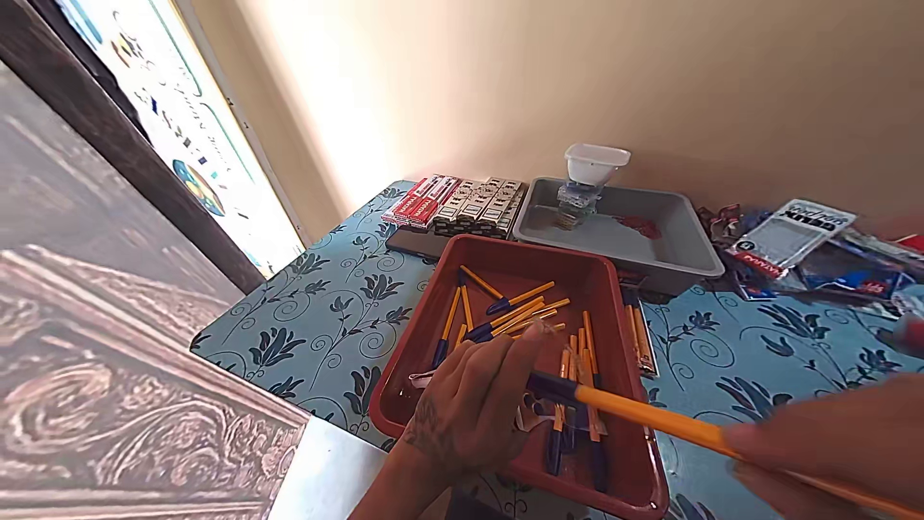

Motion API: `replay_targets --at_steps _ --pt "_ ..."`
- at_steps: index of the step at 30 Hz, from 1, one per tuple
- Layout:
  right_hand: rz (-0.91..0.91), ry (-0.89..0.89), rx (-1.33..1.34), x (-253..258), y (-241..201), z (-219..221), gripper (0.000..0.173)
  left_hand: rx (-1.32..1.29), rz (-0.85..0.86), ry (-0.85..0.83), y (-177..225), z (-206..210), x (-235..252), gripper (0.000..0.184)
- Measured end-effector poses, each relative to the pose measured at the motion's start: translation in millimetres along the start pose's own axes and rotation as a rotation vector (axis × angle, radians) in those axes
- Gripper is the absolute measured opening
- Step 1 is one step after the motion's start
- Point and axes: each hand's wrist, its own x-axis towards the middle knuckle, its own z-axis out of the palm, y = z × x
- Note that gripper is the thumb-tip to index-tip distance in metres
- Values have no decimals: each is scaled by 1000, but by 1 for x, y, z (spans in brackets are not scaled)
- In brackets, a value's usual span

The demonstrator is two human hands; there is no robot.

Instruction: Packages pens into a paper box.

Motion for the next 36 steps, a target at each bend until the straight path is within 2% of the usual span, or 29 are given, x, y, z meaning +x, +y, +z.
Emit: replay_targets --at_steps 2,5,8,10,12,15,16,19,20,21,23,25,28,32,33,36 --pt "70 75 -28 11 -8 23 19 -1 2 -6 1 0 0 54" --pt "69 148 5 27 -5 55 18 -2 -2 6 2 1 0 48" --pt "35 233 97 38 7 86 27 -7 -6 10 2 2 0 47" --pt "12 301 104 41 11 94 28 -18 -43 -1 1 0 1 53" --pt "-33 427 91 42 13 93 22 -29 -87 -5 0 -1 2 58" --pt "-68 535 89 40 12 89 20 -30 -101 -6 0 -1 2 59" --pt "-42 524 86 40 10 89 27 -40 -111 -3 -1 -1 2 60" --pt "77 355 135 36 8 100 73 -77 -226 37 1 -3 3 67" --pt "103 297 176 35 9 107 84 -77 -289 48 4 -5 3 71" --pt "108 276 194 36 10 115 83 -84 -337 71 7 -5 4 74" --pt "101 303 199 39 14 126 57 -75 -385 104 15 -2 8 69" --pt "109 320 218 41 18 125 40 -101 -415 107 23 1 11 69" --pt "122 345 284 43 25 116 29 -244 -445 95 28 3 13 91" --pt "172 440 419 46 34 94 23 -632 -565 16 21 0 11 110" --pt "190 477 441 45 35 88 21 -720 -579 -28 18 0 10 106" --pt "217 589 482 44 37 73 18 -956 -630 -248 11 -4 9 70"
